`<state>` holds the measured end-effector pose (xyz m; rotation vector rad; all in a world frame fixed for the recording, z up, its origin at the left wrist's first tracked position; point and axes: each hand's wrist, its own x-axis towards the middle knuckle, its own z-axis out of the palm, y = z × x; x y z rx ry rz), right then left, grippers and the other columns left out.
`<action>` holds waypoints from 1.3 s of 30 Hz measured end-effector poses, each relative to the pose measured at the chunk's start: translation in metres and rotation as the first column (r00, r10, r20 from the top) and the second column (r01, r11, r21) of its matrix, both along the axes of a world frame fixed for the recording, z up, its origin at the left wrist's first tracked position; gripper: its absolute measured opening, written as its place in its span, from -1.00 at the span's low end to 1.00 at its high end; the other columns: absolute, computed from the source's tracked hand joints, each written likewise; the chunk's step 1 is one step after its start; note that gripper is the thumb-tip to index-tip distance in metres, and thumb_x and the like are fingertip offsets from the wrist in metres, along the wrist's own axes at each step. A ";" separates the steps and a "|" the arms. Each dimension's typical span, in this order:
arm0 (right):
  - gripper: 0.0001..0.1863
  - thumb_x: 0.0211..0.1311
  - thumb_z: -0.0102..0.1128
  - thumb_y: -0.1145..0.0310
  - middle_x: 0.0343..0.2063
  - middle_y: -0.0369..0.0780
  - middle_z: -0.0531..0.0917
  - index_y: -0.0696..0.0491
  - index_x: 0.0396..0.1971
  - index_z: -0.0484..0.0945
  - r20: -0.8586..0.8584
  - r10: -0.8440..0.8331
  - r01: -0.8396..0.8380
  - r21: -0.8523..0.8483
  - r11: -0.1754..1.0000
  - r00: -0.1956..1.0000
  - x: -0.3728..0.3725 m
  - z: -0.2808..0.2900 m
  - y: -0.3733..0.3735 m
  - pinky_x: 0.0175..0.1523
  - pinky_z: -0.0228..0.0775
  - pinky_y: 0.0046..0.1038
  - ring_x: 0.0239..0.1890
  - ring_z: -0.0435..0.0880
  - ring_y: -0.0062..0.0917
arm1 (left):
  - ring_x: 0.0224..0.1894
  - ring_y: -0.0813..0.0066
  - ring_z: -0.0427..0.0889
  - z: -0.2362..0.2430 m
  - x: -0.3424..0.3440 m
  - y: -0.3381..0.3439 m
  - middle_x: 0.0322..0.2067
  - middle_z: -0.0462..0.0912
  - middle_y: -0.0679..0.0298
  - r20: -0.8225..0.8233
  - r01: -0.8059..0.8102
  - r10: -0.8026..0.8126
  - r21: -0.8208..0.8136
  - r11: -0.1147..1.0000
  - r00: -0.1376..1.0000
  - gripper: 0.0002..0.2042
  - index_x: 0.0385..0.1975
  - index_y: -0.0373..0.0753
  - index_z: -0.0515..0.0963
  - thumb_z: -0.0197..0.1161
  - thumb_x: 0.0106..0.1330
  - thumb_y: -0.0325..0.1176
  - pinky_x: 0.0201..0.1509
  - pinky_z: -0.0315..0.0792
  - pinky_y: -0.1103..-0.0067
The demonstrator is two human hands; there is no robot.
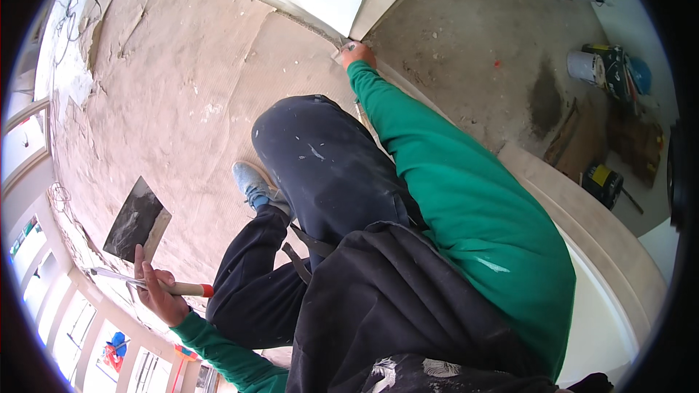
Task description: The person applies plaster to the wall-floor junction using a trowel and a hawk. They scoop plaster from the hawk and spread it along the base of the wall, smoothing the surface. The person moves along the wall, repeating the application process in different sections.
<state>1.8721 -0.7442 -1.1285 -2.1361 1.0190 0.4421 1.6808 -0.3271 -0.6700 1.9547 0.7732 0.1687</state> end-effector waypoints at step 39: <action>-0.78 0.12 0.06 0.15 -0.34 -0.15 0.46 -0.03 -0.35 0.47 0.502 0.514 -0.655 0.148 0.741 0.695 -0.143 0.095 0.022 -0.23 0.43 -0.14 -0.32 0.60 -0.10 | 0.06 0.15 0.57 -0.160 0.090 -0.080 0.04 0.48 0.02 -0.270 0.215 -0.251 -0.157 0.964 0.929 -0.51 0.15 -0.51 0.26 0.19 0.35 -0.32 -0.11 0.61 0.44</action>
